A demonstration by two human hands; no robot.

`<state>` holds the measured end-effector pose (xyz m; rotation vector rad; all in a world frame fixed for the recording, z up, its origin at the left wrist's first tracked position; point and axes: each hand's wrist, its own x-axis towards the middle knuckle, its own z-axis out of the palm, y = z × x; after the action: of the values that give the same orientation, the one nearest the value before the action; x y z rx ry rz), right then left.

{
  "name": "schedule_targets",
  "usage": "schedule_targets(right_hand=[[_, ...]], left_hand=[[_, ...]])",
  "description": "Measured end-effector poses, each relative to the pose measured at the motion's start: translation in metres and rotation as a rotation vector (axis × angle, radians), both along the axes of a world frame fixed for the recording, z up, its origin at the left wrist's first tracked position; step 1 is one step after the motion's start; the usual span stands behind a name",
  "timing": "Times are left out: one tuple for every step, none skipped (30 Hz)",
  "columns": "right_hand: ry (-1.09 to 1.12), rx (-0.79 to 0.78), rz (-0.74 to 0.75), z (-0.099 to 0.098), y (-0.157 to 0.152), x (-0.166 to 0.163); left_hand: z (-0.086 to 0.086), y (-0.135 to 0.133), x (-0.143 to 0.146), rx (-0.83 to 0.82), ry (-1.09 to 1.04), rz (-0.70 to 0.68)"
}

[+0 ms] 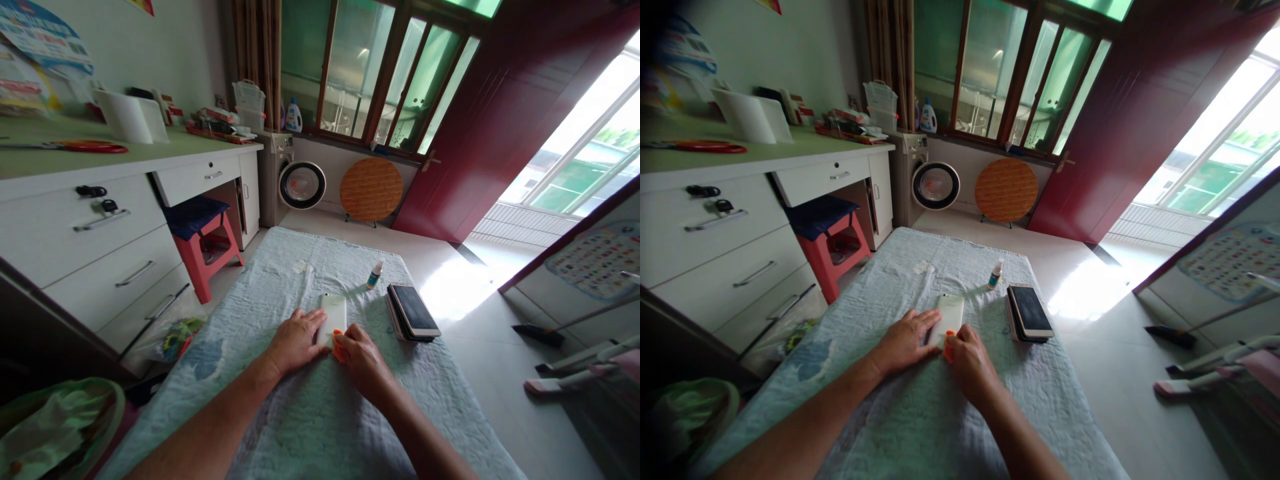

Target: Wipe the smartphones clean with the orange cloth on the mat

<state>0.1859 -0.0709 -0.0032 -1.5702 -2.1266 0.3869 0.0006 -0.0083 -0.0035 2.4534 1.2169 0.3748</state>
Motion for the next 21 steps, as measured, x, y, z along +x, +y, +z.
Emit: schedule_targets(right_hand=[[-0.004,-0.004,0.014,0.0,0.002,0.001],[-0.012,-0.005,0.027,0.0,0.005,0.002],[-0.023,0.0,0.037,0.0,0.011,0.003],[-0.042,0.006,0.041,-0.001,0.018,0.004],[-0.058,0.017,0.031,-0.002,0.026,0.005],[-0.077,0.029,0.022,-0.002,0.036,0.005],[-0.099,0.035,0.02,-0.003,0.045,0.005],[-0.118,0.048,0.007,-0.003,0.054,0.004],[-0.135,0.06,0.002,-0.003,0.063,0.004],[-0.152,0.07,0.0,-0.003,0.072,0.003],[-0.167,0.076,-0.002,-0.003,0.079,0.003],[-0.176,0.076,-0.004,-0.004,0.086,0.002],[-0.178,0.074,-0.015,-0.004,0.092,0.002],[-0.177,0.073,-0.03,-0.004,0.097,0.002],[-0.174,0.07,-0.046,-0.005,0.102,0.002],[-0.173,0.066,-0.064,-0.006,0.105,0.003],[-0.173,0.061,-0.079,-0.006,0.109,0.003],[-0.175,0.055,-0.092,-0.007,0.111,0.003],[-0.176,0.048,-0.105,-0.008,0.113,0.004],[-0.176,0.043,-0.12,-0.009,0.114,0.004],[-0.174,0.04,-0.136,-0.009,0.115,0.005]], left_hand=[[0.0,0.0,0.0,-0.001,0.007,-0.003],[0.0,0.0,0.0,-0.002,0.014,-0.007],[0.001,0.001,-0.001,-0.004,0.02,-0.012],[0.001,0.001,-0.001,-0.006,0.023,-0.017],[0.001,0.001,-0.001,-0.009,0.023,-0.021],[0.001,0.002,-0.001,-0.013,0.019,-0.024],[0.002,0.002,-0.002,-0.016,0.014,-0.028],[0.002,0.002,-0.002,-0.019,0.009,-0.034],[0.003,0.002,-0.002,-0.02,0.006,-0.041],[0.003,0.002,-0.002,-0.02,0.004,-0.049],[0.004,0.002,-0.002,-0.016,0.003,-0.055],[0.005,0.002,-0.002,-0.012,0.001,-0.056],[0.005,0.002,-0.002,-0.009,-0.002,-0.053],[0.005,0.002,-0.002,-0.007,-0.004,-0.047],[0.005,0.001,-0.002,-0.006,-0.006,-0.039],[0.005,0.001,-0.002,-0.007,-0.007,-0.032],[0.005,0.001,-0.002,-0.009,-0.008,-0.028],[0.005,0.001,-0.001,-0.01,-0.006,-0.027],[0.005,0.001,-0.001,-0.01,-0.003,-0.028],[0.004,0.001,-0.001,-0.009,0.001,-0.028],[0.004,0.001,-0.001,-0.008,0.006,-0.027]])
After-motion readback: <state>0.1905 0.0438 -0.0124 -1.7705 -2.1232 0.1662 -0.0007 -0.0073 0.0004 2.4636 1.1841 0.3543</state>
